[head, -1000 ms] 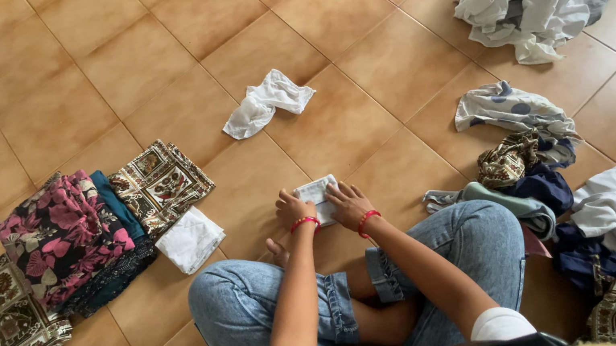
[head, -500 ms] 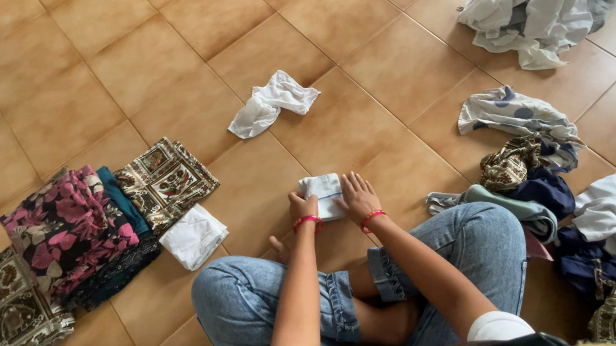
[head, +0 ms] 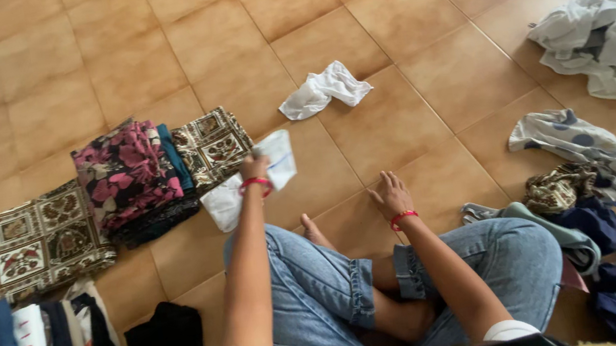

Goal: The person folds clothes and fabric items by hand on the floor, including a cloth, a patterned item, and a white t-shirt, and then stacks the folded items together.

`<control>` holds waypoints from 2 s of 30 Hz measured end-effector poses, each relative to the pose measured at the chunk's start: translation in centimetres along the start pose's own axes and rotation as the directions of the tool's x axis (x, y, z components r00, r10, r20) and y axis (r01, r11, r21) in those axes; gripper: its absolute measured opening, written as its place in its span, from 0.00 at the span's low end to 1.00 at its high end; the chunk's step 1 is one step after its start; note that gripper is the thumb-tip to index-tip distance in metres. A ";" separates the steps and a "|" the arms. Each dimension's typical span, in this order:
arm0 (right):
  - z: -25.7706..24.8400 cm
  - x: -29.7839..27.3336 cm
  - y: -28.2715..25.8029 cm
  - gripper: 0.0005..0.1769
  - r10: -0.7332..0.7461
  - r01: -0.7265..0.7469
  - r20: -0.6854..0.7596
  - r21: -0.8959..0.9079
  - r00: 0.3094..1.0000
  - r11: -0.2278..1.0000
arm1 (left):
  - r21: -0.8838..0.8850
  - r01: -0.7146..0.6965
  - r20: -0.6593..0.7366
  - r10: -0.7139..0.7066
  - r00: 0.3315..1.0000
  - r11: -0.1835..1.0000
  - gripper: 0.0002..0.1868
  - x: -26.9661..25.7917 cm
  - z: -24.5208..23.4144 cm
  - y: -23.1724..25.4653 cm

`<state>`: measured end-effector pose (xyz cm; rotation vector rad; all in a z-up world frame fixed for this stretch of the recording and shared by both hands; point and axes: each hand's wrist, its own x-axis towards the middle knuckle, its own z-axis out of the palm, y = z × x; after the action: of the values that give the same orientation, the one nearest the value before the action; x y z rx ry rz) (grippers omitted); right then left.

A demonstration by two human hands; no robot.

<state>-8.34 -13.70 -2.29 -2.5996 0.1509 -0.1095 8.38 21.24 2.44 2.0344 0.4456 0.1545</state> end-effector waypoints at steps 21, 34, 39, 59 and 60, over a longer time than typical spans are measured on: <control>-0.4 -0.1 -0.4 0.41 0.006 -0.003 0.025 -0.128 1.000 0.992 | 0.106 0.291 -0.314 -0.246 0.917 0.951 0.41 -1.0 -11.8 -9.2; -0.4 -0.3 -0.8 0.42 0.003 0.001 0.032 -0.124 0.999 0.992 | 0.475 0.005 -0.253 0.132 0.958 0.880 0.30 -0.6 -9.6 -8.0; -0.3 -0.4 -0.8 0.41 -0.039 0.038 -0.004 -0.141 0.999 0.989 | 0.591 -0.132 0.366 -0.118 0.923 0.796 0.40 -1.4 -9.2 -8.3; 0.1 -1.4 0.2 0.26 -0.054 0.070 0.130 -0.119 0.990 0.990 | 0.253 -0.628 0.483 0.466 0.741 0.736 0.29 -13.0 7.9 2.4; -0.2 -1.6 0.9 0.26 -0.092 0.105 0.128 -0.100 0.988 0.989 | 0.219 -0.641 0.512 0.472 0.717 0.736 0.29 -14.6 8.9 2.3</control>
<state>-10.07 -14.34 -2.63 -2.7115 -0.0173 0.0242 -1.91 7.45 1.23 2.4570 -0.4963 -0.0160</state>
